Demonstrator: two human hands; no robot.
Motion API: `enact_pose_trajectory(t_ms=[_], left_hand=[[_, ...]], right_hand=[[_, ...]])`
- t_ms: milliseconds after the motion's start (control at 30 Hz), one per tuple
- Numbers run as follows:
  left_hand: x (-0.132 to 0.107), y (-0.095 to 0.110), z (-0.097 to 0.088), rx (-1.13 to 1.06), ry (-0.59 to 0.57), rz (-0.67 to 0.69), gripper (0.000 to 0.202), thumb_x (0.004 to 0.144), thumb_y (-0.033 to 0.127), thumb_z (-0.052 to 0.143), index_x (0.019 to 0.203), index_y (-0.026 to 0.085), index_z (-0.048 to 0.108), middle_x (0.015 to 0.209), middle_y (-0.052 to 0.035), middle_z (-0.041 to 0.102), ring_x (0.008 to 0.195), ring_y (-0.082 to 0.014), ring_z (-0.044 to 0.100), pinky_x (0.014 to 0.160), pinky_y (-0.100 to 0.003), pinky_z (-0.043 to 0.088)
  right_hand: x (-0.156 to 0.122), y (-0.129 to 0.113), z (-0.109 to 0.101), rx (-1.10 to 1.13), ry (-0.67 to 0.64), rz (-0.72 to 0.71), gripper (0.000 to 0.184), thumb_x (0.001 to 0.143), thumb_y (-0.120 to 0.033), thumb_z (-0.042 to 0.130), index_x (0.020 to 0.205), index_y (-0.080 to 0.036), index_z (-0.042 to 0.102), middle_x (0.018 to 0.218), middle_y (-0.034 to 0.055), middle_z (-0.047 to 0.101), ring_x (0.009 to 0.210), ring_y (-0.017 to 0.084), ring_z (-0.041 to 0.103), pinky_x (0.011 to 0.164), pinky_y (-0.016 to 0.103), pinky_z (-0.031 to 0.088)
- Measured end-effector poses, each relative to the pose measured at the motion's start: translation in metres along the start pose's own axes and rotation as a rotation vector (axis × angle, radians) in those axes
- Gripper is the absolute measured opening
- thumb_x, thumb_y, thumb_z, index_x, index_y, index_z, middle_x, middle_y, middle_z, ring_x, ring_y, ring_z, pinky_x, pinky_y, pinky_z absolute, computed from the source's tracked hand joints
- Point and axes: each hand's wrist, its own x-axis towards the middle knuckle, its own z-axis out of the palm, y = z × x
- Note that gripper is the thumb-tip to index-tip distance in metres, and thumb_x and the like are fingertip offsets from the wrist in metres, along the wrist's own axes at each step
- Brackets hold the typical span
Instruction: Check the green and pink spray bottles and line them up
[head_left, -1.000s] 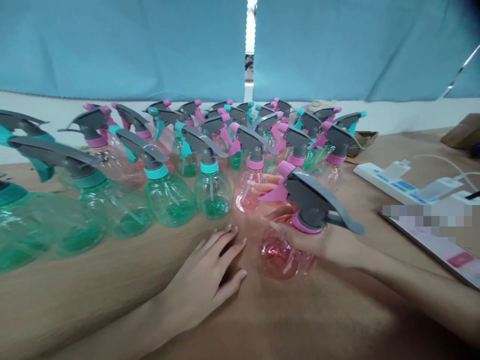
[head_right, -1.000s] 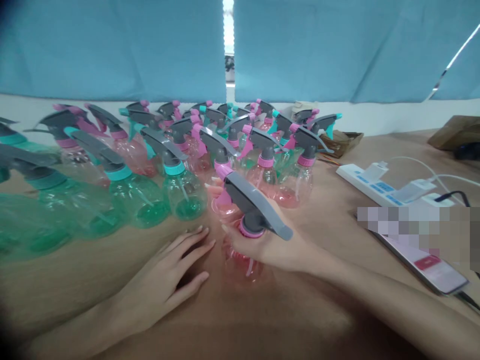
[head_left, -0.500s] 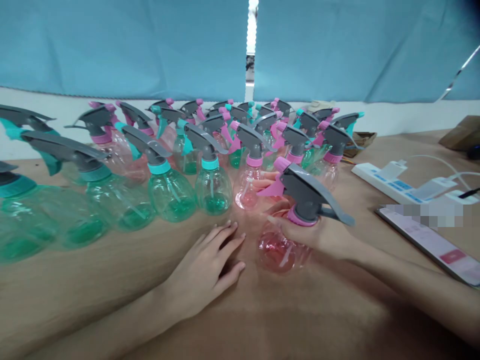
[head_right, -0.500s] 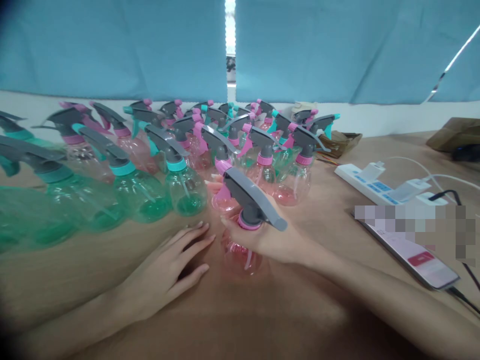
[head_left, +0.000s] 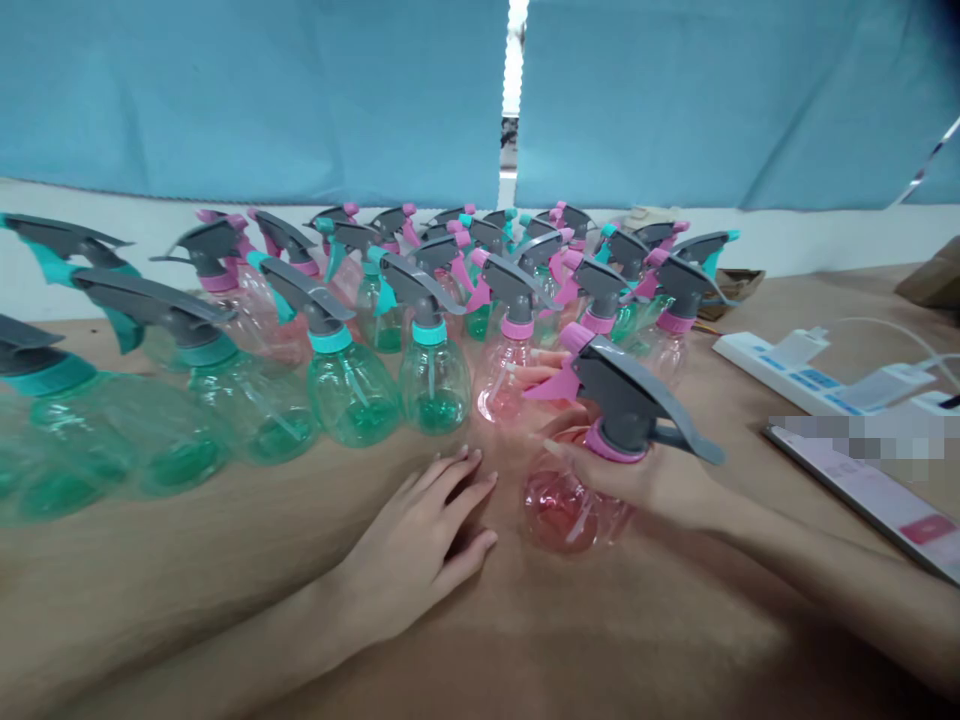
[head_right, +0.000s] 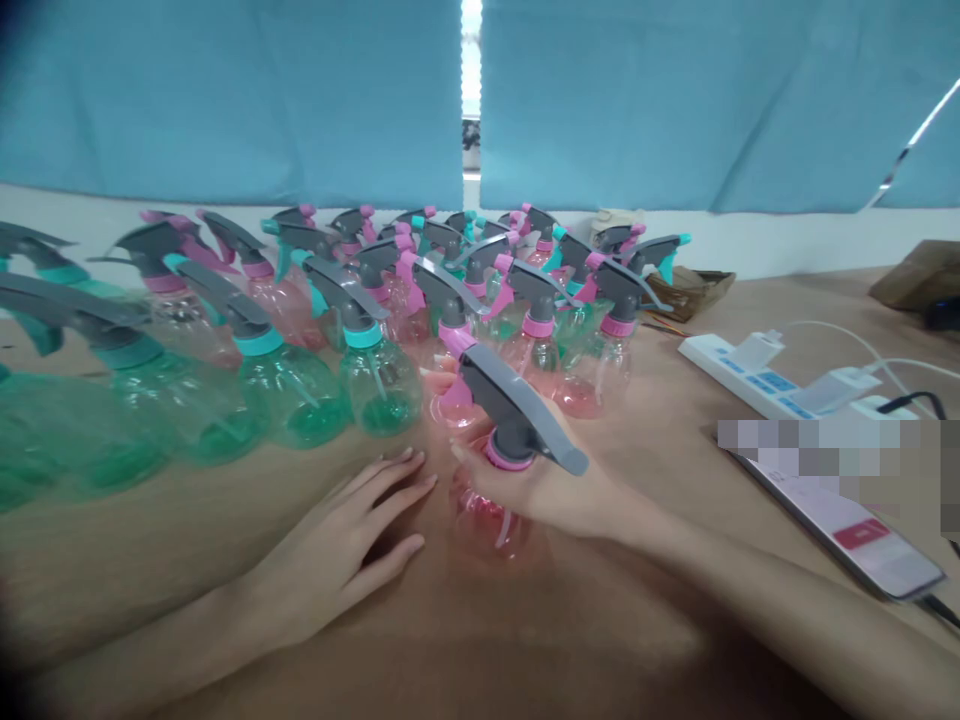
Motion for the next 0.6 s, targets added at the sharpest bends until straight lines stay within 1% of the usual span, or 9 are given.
enact_pose_trajectory(t_ms=[167,267,400,467,533,600], left_hand=[[-0.0010,0.0001,0.0001,0.004,-0.001,-0.003,0.043,0.096,0.035,0.048,0.134,0.016,0.050,0.144,-0.0109,0.044,0.133,-0.0282,0.036,0.106,-0.046,0.035],[-0.0005,0.0006,-0.0012,0.003,-0.008,-0.005,0.043,0.096,0.035,0.049,0.134,0.015,0.050,0.143,-0.0114,0.044,0.133,-0.0281,0.037,0.106,-0.046,0.035],[-0.0004,0.0006,-0.0023,-0.005,-0.001,-0.005,0.042,0.096,0.035,0.050,0.133,0.015,0.051,0.143,-0.0112,0.045,0.131,-0.0282,0.039,0.105,-0.045,0.036],[-0.0005,0.0003,-0.0025,-0.012,0.004,-0.006,0.043,0.095,0.035,0.050,0.134,0.016,0.050,0.143,-0.0109,0.044,0.132,-0.0285,0.039,0.105,-0.046,0.036],[-0.0005,0.0002,-0.0026,-0.017,0.002,-0.008,0.043,0.096,0.035,0.049,0.134,0.016,0.050,0.144,-0.0110,0.044,0.132,-0.0288,0.038,0.105,-0.046,0.036],[-0.0004,0.0003,-0.0028,-0.019,-0.004,-0.013,0.043,0.096,0.035,0.049,0.134,0.016,0.050,0.144,-0.0112,0.044,0.132,-0.0289,0.038,0.105,-0.046,0.036]], right_hand=[[0.0014,-0.0002,0.0026,0.029,0.023,0.009,0.012,0.077,-0.034,0.060,0.083,-0.023,0.062,0.086,0.0038,0.072,0.086,0.023,0.069,0.082,0.039,0.054],[0.0021,0.0007,0.0032,0.040,0.047,0.004,0.011,0.077,-0.033,0.061,0.082,-0.023,0.060,0.087,0.0046,0.071,0.086,0.023,0.068,0.085,0.041,0.054],[0.0014,0.0062,0.0010,0.034,-0.007,0.035,0.014,0.079,-0.036,0.060,0.081,-0.022,0.060,0.086,0.0047,0.069,0.083,0.021,0.067,0.084,0.041,0.055],[0.0007,0.0086,-0.0003,0.030,-0.030,0.042,0.015,0.080,-0.037,0.059,0.082,-0.022,0.061,0.090,0.0048,0.069,0.086,0.021,0.066,0.085,0.040,0.055],[0.0003,0.0090,-0.0014,0.026,-0.042,0.035,0.014,0.080,-0.036,0.060,0.085,-0.023,0.062,0.092,0.0043,0.070,0.088,0.021,0.067,0.086,0.038,0.055],[0.0001,0.0071,-0.0021,0.021,-0.059,0.018,0.011,0.080,-0.030,0.060,0.088,-0.023,0.064,0.094,0.0037,0.071,0.091,0.021,0.068,0.086,0.036,0.055]])
